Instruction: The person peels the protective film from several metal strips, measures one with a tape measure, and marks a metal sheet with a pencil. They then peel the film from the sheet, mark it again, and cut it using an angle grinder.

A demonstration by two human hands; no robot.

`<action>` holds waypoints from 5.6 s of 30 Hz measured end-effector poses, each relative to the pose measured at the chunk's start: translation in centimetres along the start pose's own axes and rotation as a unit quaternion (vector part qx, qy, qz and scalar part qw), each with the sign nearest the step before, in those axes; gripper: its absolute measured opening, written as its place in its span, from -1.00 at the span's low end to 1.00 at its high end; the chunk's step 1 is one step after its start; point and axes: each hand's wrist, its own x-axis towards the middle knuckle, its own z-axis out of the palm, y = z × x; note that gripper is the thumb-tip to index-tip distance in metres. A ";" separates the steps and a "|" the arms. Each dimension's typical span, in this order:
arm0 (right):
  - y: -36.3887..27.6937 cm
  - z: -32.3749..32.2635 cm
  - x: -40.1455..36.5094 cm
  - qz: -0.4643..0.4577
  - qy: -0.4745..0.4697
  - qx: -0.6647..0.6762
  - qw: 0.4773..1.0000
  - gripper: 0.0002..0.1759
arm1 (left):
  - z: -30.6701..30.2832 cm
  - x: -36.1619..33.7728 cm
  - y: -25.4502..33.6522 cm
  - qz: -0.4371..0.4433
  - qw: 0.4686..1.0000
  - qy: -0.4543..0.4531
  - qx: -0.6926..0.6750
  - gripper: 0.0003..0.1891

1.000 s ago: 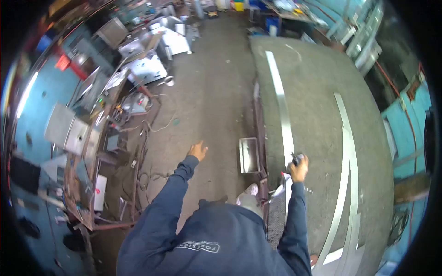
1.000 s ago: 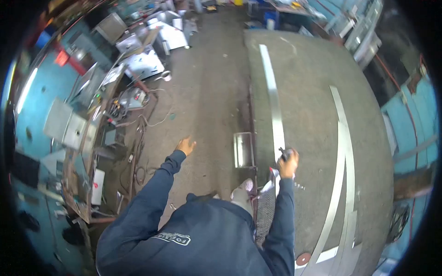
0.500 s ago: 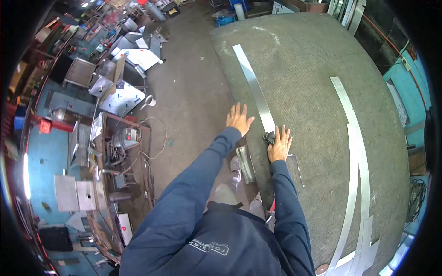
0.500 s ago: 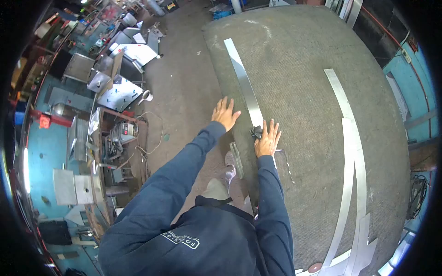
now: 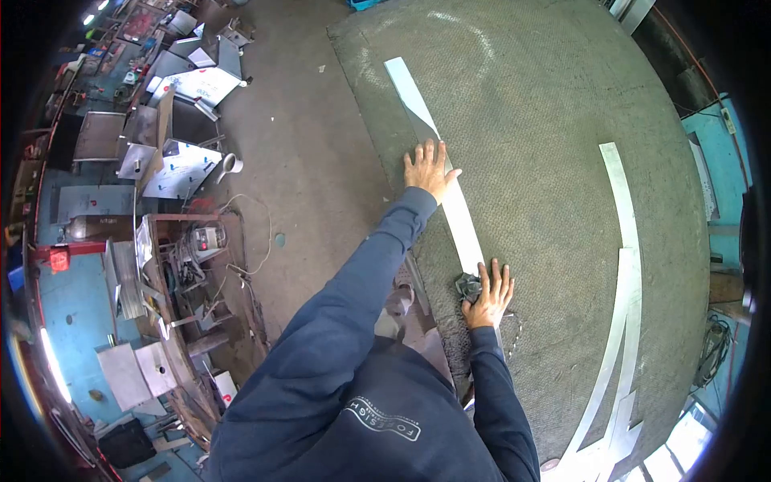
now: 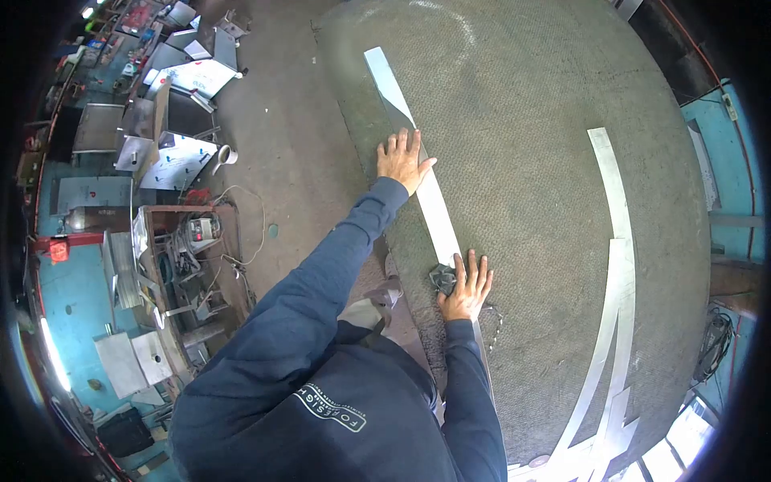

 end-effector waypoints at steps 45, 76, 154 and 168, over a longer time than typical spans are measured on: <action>0.6 0.3 0.0 -0.018 0.015 0.013 1.000 0.13 | -18.6 16.4 -15.4 -0.011 0.950 0.310 -0.039 -0.88; 1.0 1.0 0.1 0.003 0.018 0.010 1.000 0.14 | -23.3 22.8 -20.0 -0.074 0.967 0.243 0.020 -0.71; -10.5 6.2 19.6 0.151 0.144 0.093 0.974 -0.28 | -1.9 24.1 -16.3 0.099 0.901 0.113 -0.408 -0.82; -18.9 -1.5 3.1 0.180 0.551 0.787 0.211 -0.56 | -9.7 -12.0 1.8 0.627 0.601 -0.030 -0.495 -0.82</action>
